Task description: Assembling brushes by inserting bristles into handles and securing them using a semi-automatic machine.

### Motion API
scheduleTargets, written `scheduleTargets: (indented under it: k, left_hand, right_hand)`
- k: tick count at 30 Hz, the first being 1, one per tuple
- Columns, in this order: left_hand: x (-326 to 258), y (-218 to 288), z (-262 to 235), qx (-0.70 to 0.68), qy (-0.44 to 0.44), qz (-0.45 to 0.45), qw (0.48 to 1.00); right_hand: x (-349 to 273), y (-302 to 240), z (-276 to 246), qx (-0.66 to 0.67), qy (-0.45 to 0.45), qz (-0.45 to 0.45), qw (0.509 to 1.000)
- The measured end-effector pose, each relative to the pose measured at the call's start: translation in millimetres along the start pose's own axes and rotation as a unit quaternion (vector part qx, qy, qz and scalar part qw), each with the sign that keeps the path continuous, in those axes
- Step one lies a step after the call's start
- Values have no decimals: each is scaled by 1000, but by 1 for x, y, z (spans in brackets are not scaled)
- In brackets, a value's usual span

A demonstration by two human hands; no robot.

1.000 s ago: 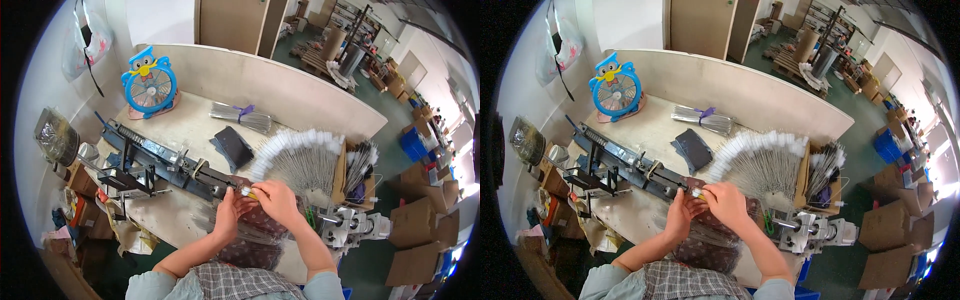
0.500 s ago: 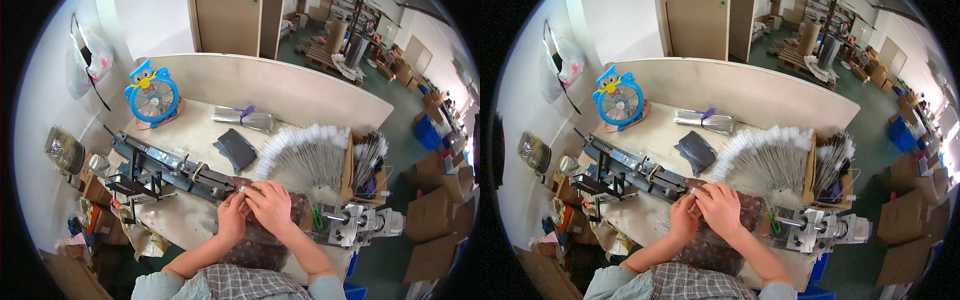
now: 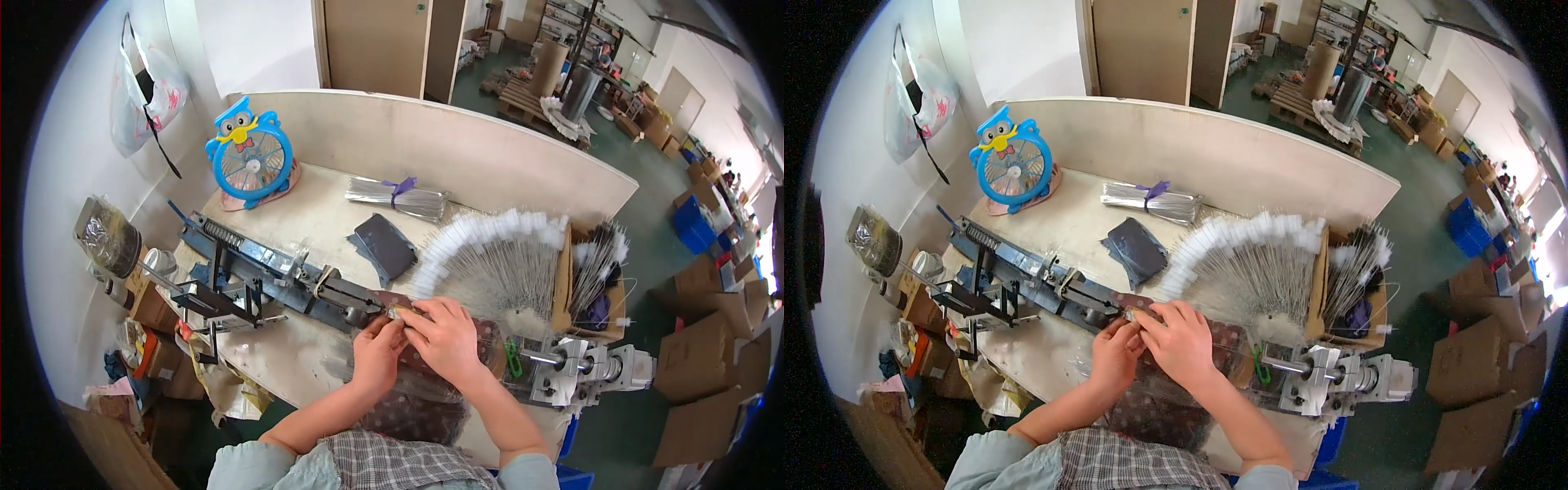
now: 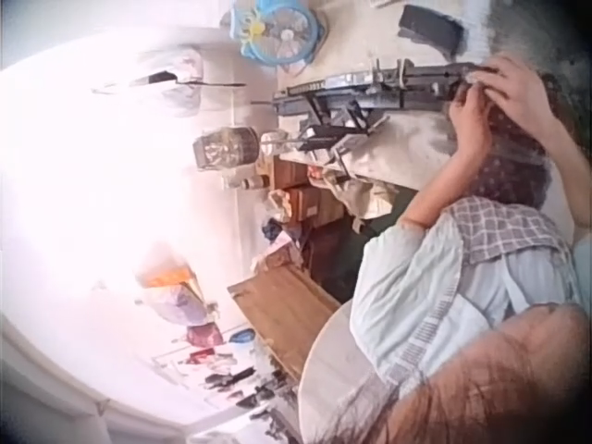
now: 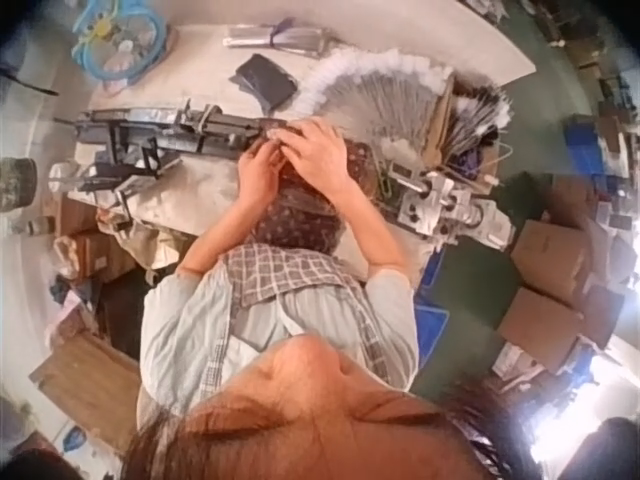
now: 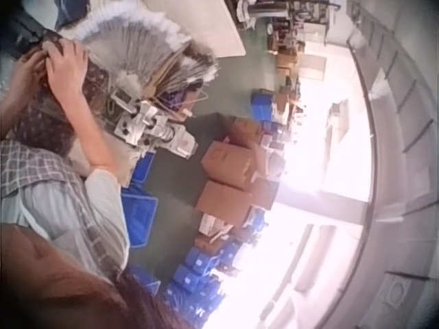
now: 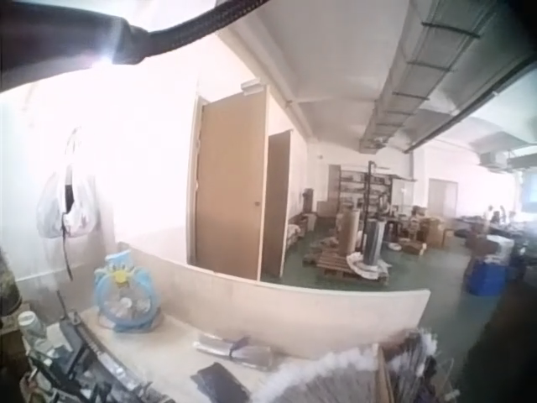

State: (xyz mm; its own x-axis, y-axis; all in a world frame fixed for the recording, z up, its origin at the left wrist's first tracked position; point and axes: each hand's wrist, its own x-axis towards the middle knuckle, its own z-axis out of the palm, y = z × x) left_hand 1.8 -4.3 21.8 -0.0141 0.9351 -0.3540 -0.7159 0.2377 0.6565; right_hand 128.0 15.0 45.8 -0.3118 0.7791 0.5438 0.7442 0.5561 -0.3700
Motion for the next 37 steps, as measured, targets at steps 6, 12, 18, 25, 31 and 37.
scheduleTargets:
  k: [6, 12, 18, 25, 31, 37]
  left_hand:
    - [2, -5, -6, -47, -10, -5, 999]
    - [2, -3, -4, -75, 4, -12, 997]
    - [4, -8, -9, -56, 20, -11, 998]
    - [2, -8, -7, -82, 13, -12, 996]
    - [-1, -4, -1, -66, 9, -13, 998]
    - [1, -7, -6, -53, -12, 1, 999]
  right_hand:
    - [-1, 3, -8, 30, -3, 10, 999]
    - [-2, 0, -2, 40, 30, 17, 999]
    - [-1, -2, 2, 14, 37, 6, 999]
    - [-1, -1, 3, 27, 14, 11, 999]
    - [-5, -1, -2, 7, 33, 18, 999]
    - [-4, -1, -2, 10, 27, 15, 999]
